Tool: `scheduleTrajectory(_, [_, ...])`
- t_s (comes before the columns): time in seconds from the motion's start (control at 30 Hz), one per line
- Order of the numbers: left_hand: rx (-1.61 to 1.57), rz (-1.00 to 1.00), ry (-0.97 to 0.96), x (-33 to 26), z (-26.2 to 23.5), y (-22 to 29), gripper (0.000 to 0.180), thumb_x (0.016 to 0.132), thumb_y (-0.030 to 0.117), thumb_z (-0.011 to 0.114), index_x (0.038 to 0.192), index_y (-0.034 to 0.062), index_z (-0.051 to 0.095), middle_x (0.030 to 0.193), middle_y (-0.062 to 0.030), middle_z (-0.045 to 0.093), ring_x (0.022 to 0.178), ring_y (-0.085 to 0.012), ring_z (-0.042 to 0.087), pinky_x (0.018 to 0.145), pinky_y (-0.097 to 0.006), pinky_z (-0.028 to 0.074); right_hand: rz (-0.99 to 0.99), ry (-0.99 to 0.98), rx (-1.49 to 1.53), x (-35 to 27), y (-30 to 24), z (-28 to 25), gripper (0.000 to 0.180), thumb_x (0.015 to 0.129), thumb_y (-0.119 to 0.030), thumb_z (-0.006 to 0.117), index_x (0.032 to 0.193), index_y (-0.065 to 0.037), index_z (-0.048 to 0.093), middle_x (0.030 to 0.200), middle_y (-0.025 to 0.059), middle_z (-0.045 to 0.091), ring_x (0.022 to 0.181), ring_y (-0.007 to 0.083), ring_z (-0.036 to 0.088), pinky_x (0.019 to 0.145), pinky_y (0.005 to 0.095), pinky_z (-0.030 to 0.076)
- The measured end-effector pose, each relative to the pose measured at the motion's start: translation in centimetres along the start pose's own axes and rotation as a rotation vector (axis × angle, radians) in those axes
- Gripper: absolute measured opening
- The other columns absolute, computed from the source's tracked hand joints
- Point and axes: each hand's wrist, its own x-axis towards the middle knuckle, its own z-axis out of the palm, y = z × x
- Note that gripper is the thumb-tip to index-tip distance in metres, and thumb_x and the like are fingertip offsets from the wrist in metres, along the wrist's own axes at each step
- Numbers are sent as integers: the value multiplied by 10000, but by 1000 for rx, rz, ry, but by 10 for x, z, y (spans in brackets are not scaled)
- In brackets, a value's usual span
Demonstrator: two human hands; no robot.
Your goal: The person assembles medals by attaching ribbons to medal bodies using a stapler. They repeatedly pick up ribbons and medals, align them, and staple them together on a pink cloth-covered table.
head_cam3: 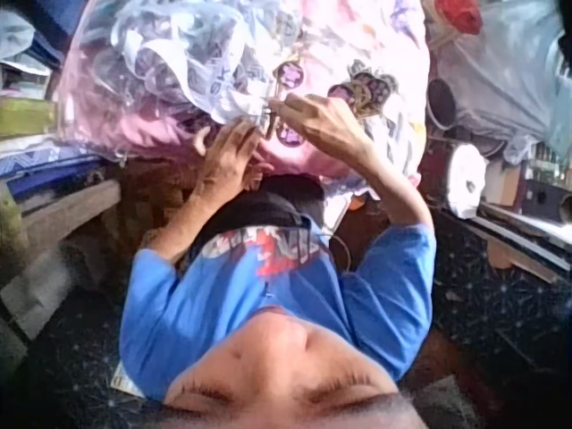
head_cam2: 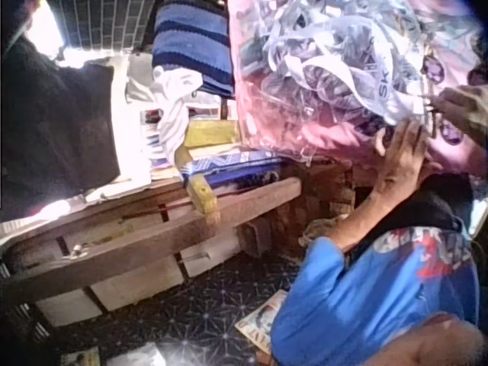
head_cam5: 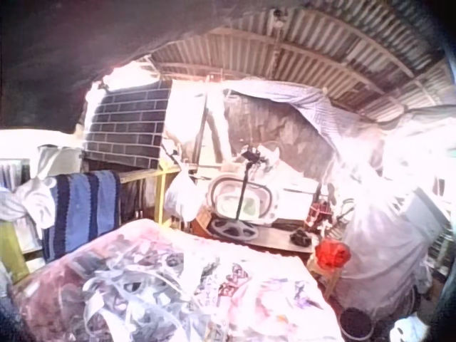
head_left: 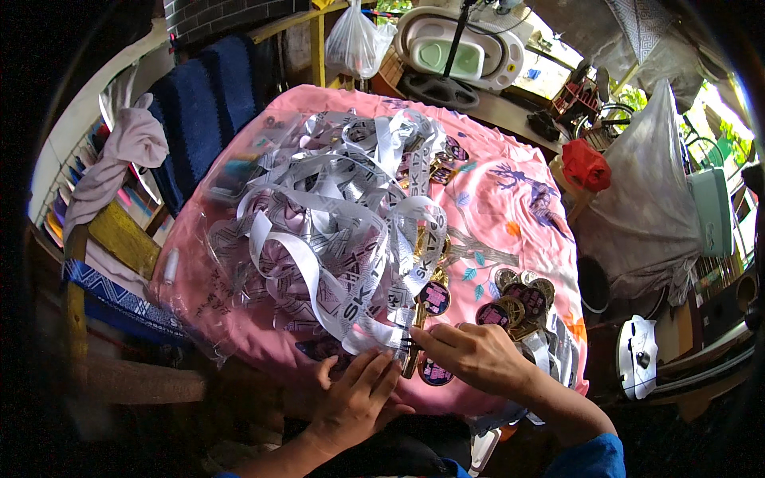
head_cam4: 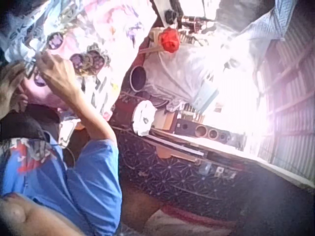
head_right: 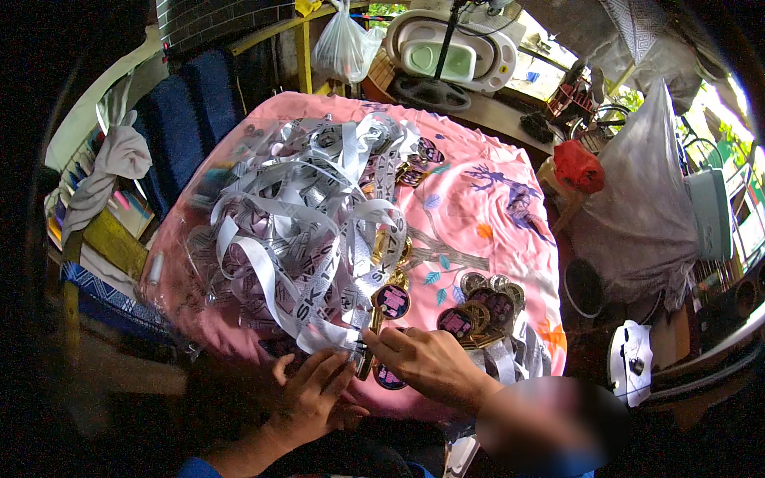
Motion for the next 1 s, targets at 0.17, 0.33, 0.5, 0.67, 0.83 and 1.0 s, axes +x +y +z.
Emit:
scheduleTrajectory(0.17, [-33, -27, 19, -2, 4, 1, 618, 871, 572, 572, 1195, 48, 623, 1264, -55, 578, 1225, -197, 504, 974, -530, 216, -86, 29, -65, 2, -2, 4, 466, 829, -169, 584, 1277, -49, 545, 906, 31, 574, 745, 156, 606, 525, 293, 534])
scheduleTrajectory(0.33, [-40, -21, -2, -3, 5, 0, 660, 866, 592, 571, 1207, 29, 616, 1263, -54, 576, 1238, -208, 480, 973, -528, 202, -97, 56, -151, 4, -7, 0, 530, 794, -115, 603, 1322, -130, 565, 830, -29, 512, 610, 95, 523, 463, 241, 467])
scheduleTrajectory(0.5, [-79, -42, 1, -5, 6, 1, 686, 847, 598, 600, 1222, 23, 607, 1296, -52, 548, 1261, -218, 459, 974, -529, 187, -110, 96, -174, 3, -6, 5, 519, 789, -118, 615, 1306, -142, 585, 838, -46, 490, 607, 78, 485, 466, 218, 451])
scheduleTrajectory(0.67, [-3, -18, 11, -6, 8, 0, 765, 775, 657, 644, 1217, 34, 597, 1260, -50, 553, 1263, -225, 462, 972, -526, 212, -157, 156, -243, 3, -5, 13, 496, 784, -144, 631, 1280, -143, 617, 848, -57, 480, 602, 71, 437, 484, 195, 432])
scheduleTrajectory(0.83, [-23, -33, 11, -5, 6, 3, 769, 752, 637, 683, 1220, 33, 594, 1261, -46, 551, 1263, -225, 459, 971, -522, 213, -172, 211, -204, 0, -2, 19, 522, 776, -162, 635, 1295, -115, 606, 858, -56, 485, 605, 67, 433, 482, 194, 424])
scheduleTrajectory(1.0, [-18, -32, 9, -6, 8, 2, 760, 751, 632, 686, 1240, 59, 585, 1273, -48, 541, 1260, -229, 461, 960, -519, 223, -152, 198, -226, 1, -3, 5, 541, 757, -163, 646, 1294, -103, 604, 871, -61, 495, 617, 64, 443, 488, 197, 430])
